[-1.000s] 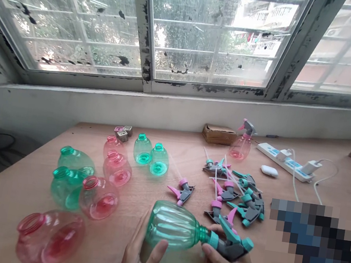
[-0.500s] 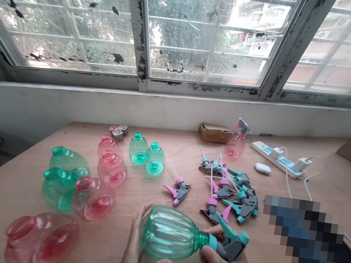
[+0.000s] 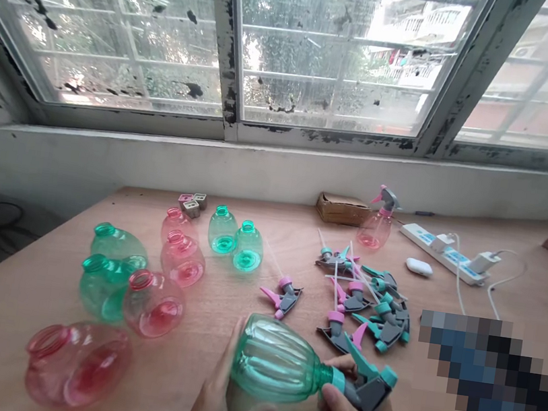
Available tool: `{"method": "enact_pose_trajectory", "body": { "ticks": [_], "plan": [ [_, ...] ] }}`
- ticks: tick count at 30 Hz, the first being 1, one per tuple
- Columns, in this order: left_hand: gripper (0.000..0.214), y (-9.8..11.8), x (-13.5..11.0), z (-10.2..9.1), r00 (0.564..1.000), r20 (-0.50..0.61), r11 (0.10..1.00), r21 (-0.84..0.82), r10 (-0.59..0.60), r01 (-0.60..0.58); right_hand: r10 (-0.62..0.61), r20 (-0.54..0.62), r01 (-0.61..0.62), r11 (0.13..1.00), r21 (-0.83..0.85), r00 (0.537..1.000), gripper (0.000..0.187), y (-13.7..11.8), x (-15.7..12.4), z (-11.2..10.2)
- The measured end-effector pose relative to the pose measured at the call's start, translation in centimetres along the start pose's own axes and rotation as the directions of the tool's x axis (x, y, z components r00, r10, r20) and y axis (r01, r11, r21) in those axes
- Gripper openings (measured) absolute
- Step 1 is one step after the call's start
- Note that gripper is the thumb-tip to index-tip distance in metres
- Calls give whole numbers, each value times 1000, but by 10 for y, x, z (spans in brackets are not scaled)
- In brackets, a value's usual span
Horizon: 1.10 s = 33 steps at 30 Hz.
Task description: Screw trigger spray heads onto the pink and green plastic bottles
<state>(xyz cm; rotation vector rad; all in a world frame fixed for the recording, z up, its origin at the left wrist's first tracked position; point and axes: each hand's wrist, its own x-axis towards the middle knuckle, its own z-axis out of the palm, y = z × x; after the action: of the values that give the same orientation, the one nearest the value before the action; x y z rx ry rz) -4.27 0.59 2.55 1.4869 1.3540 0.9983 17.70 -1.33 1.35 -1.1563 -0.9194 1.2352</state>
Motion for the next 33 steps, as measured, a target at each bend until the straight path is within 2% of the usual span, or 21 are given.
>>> {"method": "enact_pose_trajectory", "body": {
  "ticks": [2, 5, 10, 13, 17, 19, 21, 24, 27, 30, 33],
  "plan": [
    [100, 0, 1, -3, 1000, 4, 1000, 1, -3, 3, 21, -15, -22, 999, -38, 1000, 35, -2, -1, 0],
    [93, -1, 3, -3, 1000, -18, 1000, 23, 10, -9, 51, -49, -53, 998, -43, 997, 39, -6, -3, 1],
    [86, -6, 4, 6, 987, -162, 999, -47, -5, -3, 45, -76, -48, 998, -39, 996, 41, -9, -2, 2],
    [87, -8, 3, 9, 990, -137, 993, -114, -25, 9, 41, -53, -44, 997, -61, 998, 39, -7, -2, 1],
    [99, -8, 0, 4, 996, -92, 980, -200, -17, -2, 9, -72, -17, 994, -110, 997, 35, -5, -3, -1],
    [96, -6, -1, 0, 998, -46, 967, -253, -36, 23, 1, -72, -7, 996, -91, 997, 35, -3, -3, -1],
    [86, -3, -2, -1, 999, -5, 974, -222, -34, 32, 12, -58, -13, 1000, -24, 998, 36, 0, -1, -2],
    [76, 4, -1, 0, 1000, 5, 998, -56, 29, -29, 29, -54, -23, 994, 103, 998, 36, 5, 3, -4],
    [63, 6, -2, 3, 999, 4, 998, 29, 51, -51, 0, -63, 8, 991, 133, 998, 33, 9, 7, -5],
    [80, 3, -1, 2, 1000, 22, 999, 30, 16, -16, -3, -49, 5, 999, 51, 999, 34, 8, 6, -4],
    [97, -5, 1, -1, 1000, 8, 995, -97, -6, 7, 13, -25, -14, 998, -59, 1000, 38, 4, 2, -1]
  ]
}}
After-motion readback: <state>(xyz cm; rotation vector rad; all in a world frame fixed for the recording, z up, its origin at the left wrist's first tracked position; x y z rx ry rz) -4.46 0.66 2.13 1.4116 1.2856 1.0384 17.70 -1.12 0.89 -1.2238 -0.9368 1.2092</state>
